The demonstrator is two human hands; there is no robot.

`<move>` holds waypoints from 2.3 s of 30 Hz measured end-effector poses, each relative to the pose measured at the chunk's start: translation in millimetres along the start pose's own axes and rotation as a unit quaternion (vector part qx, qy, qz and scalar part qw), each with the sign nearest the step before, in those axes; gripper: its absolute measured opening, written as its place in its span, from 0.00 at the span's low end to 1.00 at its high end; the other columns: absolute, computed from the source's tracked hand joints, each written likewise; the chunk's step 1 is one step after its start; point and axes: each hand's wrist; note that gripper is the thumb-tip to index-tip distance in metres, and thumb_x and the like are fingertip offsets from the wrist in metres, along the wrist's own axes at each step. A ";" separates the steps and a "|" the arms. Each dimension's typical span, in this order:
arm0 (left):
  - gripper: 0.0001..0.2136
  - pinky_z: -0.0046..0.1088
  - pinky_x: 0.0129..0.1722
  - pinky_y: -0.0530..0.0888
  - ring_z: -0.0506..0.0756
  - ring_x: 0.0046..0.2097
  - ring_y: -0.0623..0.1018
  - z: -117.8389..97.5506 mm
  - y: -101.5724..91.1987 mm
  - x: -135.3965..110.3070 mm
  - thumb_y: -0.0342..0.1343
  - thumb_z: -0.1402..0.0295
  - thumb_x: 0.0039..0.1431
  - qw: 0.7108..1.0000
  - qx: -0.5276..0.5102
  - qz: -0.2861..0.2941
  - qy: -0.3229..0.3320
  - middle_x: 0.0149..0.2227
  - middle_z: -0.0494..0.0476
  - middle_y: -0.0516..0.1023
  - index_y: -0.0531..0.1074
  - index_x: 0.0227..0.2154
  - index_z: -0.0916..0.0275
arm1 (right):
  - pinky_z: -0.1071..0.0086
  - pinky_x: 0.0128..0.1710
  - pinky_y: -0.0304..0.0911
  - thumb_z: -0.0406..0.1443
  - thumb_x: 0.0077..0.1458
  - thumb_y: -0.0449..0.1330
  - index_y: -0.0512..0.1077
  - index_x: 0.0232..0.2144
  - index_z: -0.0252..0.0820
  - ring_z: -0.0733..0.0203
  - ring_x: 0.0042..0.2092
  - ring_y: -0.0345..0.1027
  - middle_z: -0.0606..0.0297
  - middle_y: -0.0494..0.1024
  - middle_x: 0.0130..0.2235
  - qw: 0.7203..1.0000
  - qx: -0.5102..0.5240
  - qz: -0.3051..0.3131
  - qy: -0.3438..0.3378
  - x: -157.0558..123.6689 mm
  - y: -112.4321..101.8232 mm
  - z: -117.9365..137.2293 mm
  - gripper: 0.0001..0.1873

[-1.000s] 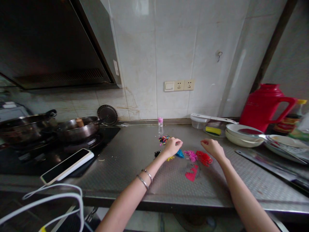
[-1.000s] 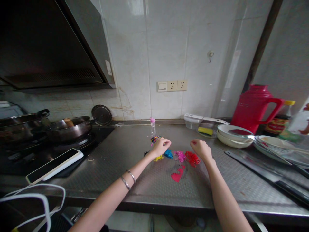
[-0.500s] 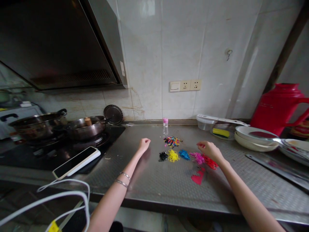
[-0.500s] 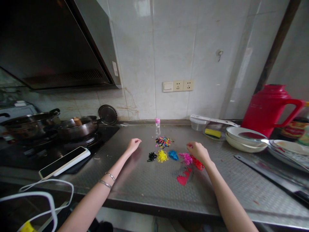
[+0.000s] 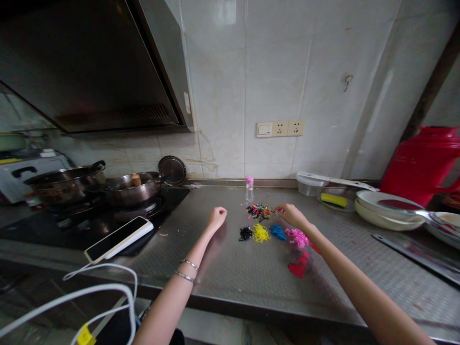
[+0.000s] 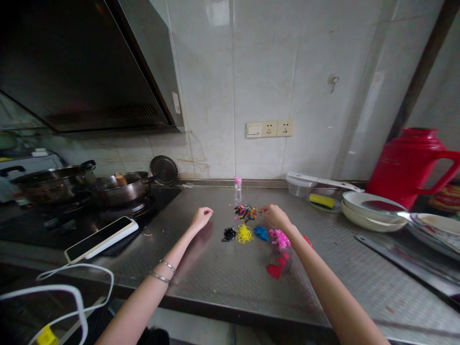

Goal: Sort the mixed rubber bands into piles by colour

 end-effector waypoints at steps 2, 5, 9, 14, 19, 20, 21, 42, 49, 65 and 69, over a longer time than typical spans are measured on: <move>0.08 0.26 0.38 0.68 0.51 0.35 0.75 1.4 0.6 0.4 0.49 0.75 0.49 1.000 0.008 0.002 -0.006 0.32 0.57 0.78 0.75 0.27 0.65 | 0.74 0.43 0.58 0.31 0.48 0.50 0.72 0.42 0.41 0.60 0.44 0.67 0.58 0.74 0.43 1.000 -0.014 0.002 0.004 8.0 3.3 0.6 0.19; 0.08 0.26 0.38 0.69 0.51 0.35 0.75 2.1 0.6 0.3 0.50 0.76 0.48 1.000 0.013 0.008 -0.021 0.31 0.57 0.78 0.75 0.27 0.65 | 0.73 0.43 0.57 0.33 0.49 0.50 0.70 0.44 0.42 0.59 0.46 0.65 0.58 0.72 0.46 0.999 -0.038 0.005 0.014 15.9 7.1 0.8 0.19; 0.08 0.26 0.38 0.69 0.51 0.35 0.75 3.2 1.4 -0.7 0.50 0.77 0.48 0.999 0.008 0.019 -0.036 0.31 0.57 0.78 0.75 0.26 0.65 | 0.72 0.40 0.59 0.36 0.50 0.50 0.71 0.44 0.46 0.58 0.45 0.66 0.58 0.72 0.45 0.997 -0.072 0.034 0.017 21.3 10.8 4.0 0.18; 0.09 0.26 0.39 0.69 0.51 0.36 0.75 7.5 5.5 -1.3 0.50 0.77 0.48 0.999 0.003 0.033 -0.039 0.32 0.57 0.78 0.75 0.28 0.65 | 0.71 0.36 0.60 0.37 0.51 0.49 0.73 0.38 0.45 0.56 0.44 0.65 0.57 0.72 0.43 0.992 -0.114 0.047 0.009 22.4 14.6 8.3 0.15; 0.09 0.26 0.39 0.69 0.51 0.36 0.75 8.4 6.0 -2.0 0.50 0.77 0.48 0.999 0.007 0.037 -0.027 0.33 0.58 0.78 0.75 0.28 0.66 | 0.73 0.34 0.60 0.37 0.53 0.47 0.73 0.35 0.44 0.58 0.42 0.66 0.58 0.73 0.41 0.993 -0.118 0.025 0.015 21.0 16.5 8.9 0.16; 0.09 0.26 0.39 0.69 0.51 0.36 0.75 8.1 5.7 -2.2 0.50 0.76 0.48 0.999 0.007 0.037 -0.026 0.33 0.58 0.78 0.75 0.28 0.65 | 0.73 0.33 0.59 0.37 0.52 0.47 0.73 0.35 0.44 0.58 0.42 0.66 0.58 0.73 0.40 0.992 -0.120 0.020 0.015 21.1 17.0 8.7 0.16; 0.09 0.26 0.39 0.69 0.51 0.36 0.75 7.7 5.4 -2.4 0.50 0.77 0.48 0.999 0.007 0.037 -0.027 0.33 0.58 0.78 0.75 0.28 0.65 | 0.73 0.33 0.59 0.37 0.52 0.47 0.73 0.35 0.44 0.58 0.42 0.66 0.58 0.74 0.40 0.992 -0.121 0.015 0.014 21.3 17.5 8.4 0.15; 0.10 0.25 0.38 0.68 0.51 0.36 0.74 11.3 6.6 -0.1 0.49 0.77 0.48 0.998 0.011 0.051 -0.024 0.33 0.59 0.77 0.75 0.29 0.67 | 0.73 0.34 0.61 0.33 0.46 0.53 0.76 0.33 0.37 0.60 0.33 0.70 0.60 0.78 0.32 0.988 0.090 -0.118 -0.044 28.2 28.9 -19.7 0.14; 0.09 0.26 0.38 0.68 0.52 0.36 0.74 13.2 7.7 0.8 0.49 0.77 0.48 0.999 0.008 0.047 -0.016 0.33 0.59 0.77 0.75 0.28 0.67 | 0.72 0.32 0.63 0.34 0.44 0.56 0.75 0.33 0.38 0.60 0.31 0.70 0.61 0.78 0.29 0.974 0.175 -0.142 -0.039 5.0 9.3 -3.0 0.13; 0.10 0.25 0.36 0.68 0.52 0.33 0.74 14.5 9.1 -1.8 0.48 0.76 0.48 0.999 0.020 0.049 -0.005 0.29 0.58 0.77 0.75 0.27 0.67 | 0.72 0.35 0.62 0.29 0.44 0.55 0.74 0.36 0.40 0.63 0.34 0.69 0.62 0.77 0.32 0.951 0.178 -0.004 -0.254 -24.7 31.1 108.6 0.15; 0.10 0.26 0.37 0.68 0.51 0.34 0.74 8.3 7.3 -3.2 0.50 0.75 0.46 0.997 0.000 0.069 0.015 0.31 0.58 0.76 0.74 0.31 0.67 | 0.72 0.36 0.62 0.31 0.45 0.55 0.74 0.36 0.40 0.62 0.34 0.69 0.61 0.77 0.33 0.949 0.194 -0.017 -0.248 -26.8 27.5 104.9 0.14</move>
Point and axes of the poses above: each hand's wrist, its own x-axis towards the middle knuckle, its own y-axis out of the palm, z = x × y
